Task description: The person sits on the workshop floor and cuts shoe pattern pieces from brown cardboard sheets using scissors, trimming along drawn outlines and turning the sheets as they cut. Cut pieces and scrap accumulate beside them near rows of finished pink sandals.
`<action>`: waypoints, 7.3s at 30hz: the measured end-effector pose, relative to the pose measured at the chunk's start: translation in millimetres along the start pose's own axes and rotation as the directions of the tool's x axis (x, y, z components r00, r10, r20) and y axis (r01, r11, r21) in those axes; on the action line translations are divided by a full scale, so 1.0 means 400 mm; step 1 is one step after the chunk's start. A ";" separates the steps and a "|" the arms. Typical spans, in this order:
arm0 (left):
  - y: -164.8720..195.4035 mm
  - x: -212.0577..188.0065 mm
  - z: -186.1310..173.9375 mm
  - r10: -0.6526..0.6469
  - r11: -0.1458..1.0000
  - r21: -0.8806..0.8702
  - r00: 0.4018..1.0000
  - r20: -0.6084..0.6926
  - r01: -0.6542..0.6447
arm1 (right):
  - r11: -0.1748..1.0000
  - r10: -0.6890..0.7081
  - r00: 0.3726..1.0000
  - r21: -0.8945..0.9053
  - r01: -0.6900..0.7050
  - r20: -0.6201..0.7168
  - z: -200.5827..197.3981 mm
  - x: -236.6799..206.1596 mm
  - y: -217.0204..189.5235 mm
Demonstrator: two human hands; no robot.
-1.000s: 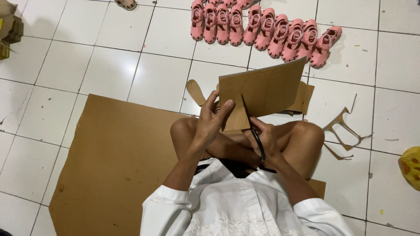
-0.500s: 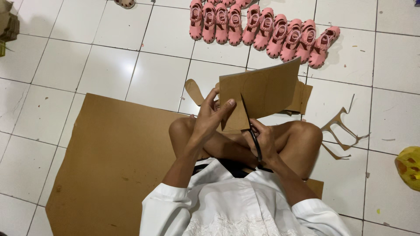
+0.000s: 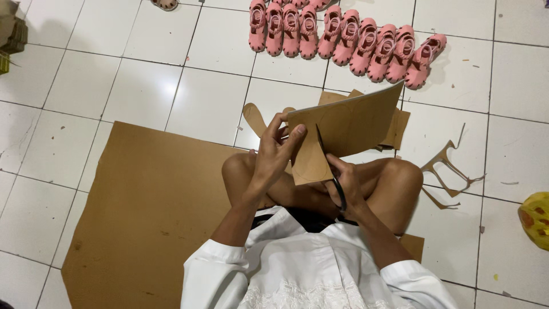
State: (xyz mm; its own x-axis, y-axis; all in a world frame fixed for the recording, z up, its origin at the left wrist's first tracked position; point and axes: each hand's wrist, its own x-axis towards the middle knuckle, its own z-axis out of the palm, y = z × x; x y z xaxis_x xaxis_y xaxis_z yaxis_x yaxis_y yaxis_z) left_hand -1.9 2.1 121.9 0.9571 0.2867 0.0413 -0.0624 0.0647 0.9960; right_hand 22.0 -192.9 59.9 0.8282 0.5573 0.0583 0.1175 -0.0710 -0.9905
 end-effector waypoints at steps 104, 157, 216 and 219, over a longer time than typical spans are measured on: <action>0.128 0.032 -0.030 -0.195 0.942 0.329 0.915 0.353 0.074 | 0.965 -0.103 0.992 -0.250 0.081 -0.078 -0.037 0.011 -0.050; -0.099 -0.048 0.109 -0.007 0.900 -0.430 0.983 -0.183 -0.074 | 0.996 -0.066 0.984 -0.068 0.056 -0.168 0.041 0.084 -0.029; 0.007 -0.043 0.012 -0.143 0.953 -0.274 0.989 -0.027 0.131 | 0.993 -0.045 0.995 -0.111 0.035 -0.089 -0.008 0.055 -0.024; 0.016 -0.043 0.006 -0.123 0.958 -0.262 0.992 -0.016 0.114 | 0.995 -0.025 0.996 -0.095 0.017 -0.085 -0.010 0.052 -0.035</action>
State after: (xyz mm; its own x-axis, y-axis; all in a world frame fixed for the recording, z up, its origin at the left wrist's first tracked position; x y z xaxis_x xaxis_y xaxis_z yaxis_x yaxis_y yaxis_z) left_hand -18.2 -4.5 127.6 0.9530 0.2916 -0.0826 -0.0243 0.3452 0.9382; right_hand 39.9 -183.5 75.5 0.8686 0.4866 0.0934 0.1831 -0.1402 -0.9730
